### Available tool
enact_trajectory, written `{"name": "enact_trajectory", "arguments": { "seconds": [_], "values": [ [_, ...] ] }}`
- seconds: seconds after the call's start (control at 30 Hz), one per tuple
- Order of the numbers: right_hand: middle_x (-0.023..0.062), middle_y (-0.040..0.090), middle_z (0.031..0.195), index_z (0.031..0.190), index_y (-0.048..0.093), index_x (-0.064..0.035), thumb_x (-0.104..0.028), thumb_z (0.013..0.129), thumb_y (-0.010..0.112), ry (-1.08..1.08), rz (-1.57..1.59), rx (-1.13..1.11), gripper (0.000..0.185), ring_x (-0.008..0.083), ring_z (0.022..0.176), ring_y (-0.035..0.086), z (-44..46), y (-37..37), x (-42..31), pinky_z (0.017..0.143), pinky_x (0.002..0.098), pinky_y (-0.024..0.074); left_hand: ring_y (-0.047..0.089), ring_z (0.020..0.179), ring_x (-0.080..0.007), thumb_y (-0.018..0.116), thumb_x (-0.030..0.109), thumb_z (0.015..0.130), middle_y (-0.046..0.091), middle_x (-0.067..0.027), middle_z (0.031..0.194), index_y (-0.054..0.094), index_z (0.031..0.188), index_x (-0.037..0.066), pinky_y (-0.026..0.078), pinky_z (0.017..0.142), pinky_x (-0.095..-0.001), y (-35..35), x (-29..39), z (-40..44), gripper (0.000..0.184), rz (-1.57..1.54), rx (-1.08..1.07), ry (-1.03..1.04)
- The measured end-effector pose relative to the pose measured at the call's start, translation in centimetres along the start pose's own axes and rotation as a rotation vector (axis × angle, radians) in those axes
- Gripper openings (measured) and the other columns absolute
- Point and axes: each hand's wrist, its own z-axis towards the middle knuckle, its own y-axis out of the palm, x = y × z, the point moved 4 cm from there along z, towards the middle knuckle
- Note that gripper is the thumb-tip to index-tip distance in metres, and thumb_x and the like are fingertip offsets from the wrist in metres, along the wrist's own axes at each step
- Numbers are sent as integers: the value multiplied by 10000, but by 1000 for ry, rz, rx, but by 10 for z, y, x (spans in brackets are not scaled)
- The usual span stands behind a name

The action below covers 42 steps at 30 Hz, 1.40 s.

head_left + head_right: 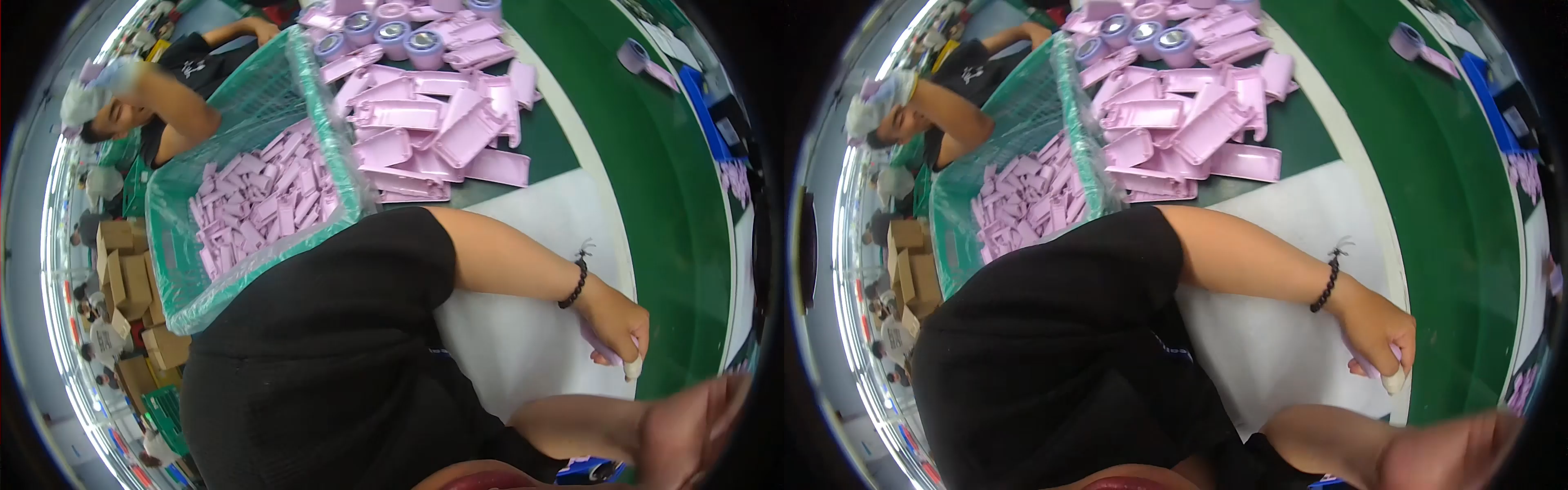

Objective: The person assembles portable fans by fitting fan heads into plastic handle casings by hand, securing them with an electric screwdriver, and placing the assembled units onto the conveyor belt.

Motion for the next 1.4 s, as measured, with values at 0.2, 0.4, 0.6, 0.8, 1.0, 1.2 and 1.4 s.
{"name": "enact_trajectory", "arguments": {
  "seconds": [0.2, 0.4, 0.6, 0.8, 1.0, 1.2, 1.4],
  "values": [
    [158, 651, 1025, 921, 598, -6, -28, 920, 511, 199, -175, -279, 90, 113, 784, 563, 7, 14, 29, 754, 296, 478, 555, 600, -96, 625, 174, 863, 643, -22, 708, 706, 937, 38, 428, 560, -216, -2, 13, -2, 175, 26, -55, -14],
    [154, 646, 980, 915, 609, 9, -36, 913, 512, -37, -640, -83, 107, 113, 745, 543, -20, 13, -60, 717, 288, 458, 563, 711, -90, 642, 83, 817, 675, -55, 943, 697, 1059, 10, 444, 642, -208, -6, 23, 1, 258, 60, -116, -62],
    [150, 641, 934, 910, 620, 23, -45, 907, 514, -185, -895, -14, 127, 114, 707, 522, -44, 19, -112, 681, 279, 437, 633, 878, -172, 611, 91, 809, 707, -108, 991, 699, 1101, -7, 481, 812, -278, 1, 21, -9, 320, 272, 39, -89],
    [146, 636, 888, 905, 632, 38, -53, 901, 515, -262, -1067, 90, 148, 114, 668, 502, -72, 38, -148, 644, 271, 417, 631, 964, -177, 656, 94, 852, 698, -92, 1070, 694, 1127, 16, 459, 890, -263, -9, 17, 2, 289, 357, -146, -133],
    [142, 631, 842, 899, 643, 53, -61, 894, 516, -310, -1048, 84, 171, 115, 630, 482, -72, 30, -149, 608, 263, 397, 627, 1038, -185, 634, 114, 895, 688, -86, 1116, 683, 1157, 34, 444, 937, -262, 5, 27, 23, 278, 571, -172, -242],
    [138, 626, 797, 894, 654, 68, -70, 888, 518, -252, -897, 40, 194, 115, 591, 462, -61, 13, -128, 571, 255, 377, 619, 1102, -192, 601, 133, 931, 679, -82, 1154, 673, 1185, 47, 433, 977, -263, 14, 48, 6, 277, 712, -14, -487],
    [134, 621, 751, 889, 665, 83, -78, 881, 519, -199, -665, -7, 218, 116, 552, 442, -47, -6, -89, 535, 247, 357, 622, 1093, -193, 568, 190, 978, 683, -86, 1149, 619, 1289, 58, 440, 991, -276, -17, 19, -2, 342, 402, -154, -336]
  ]
}}
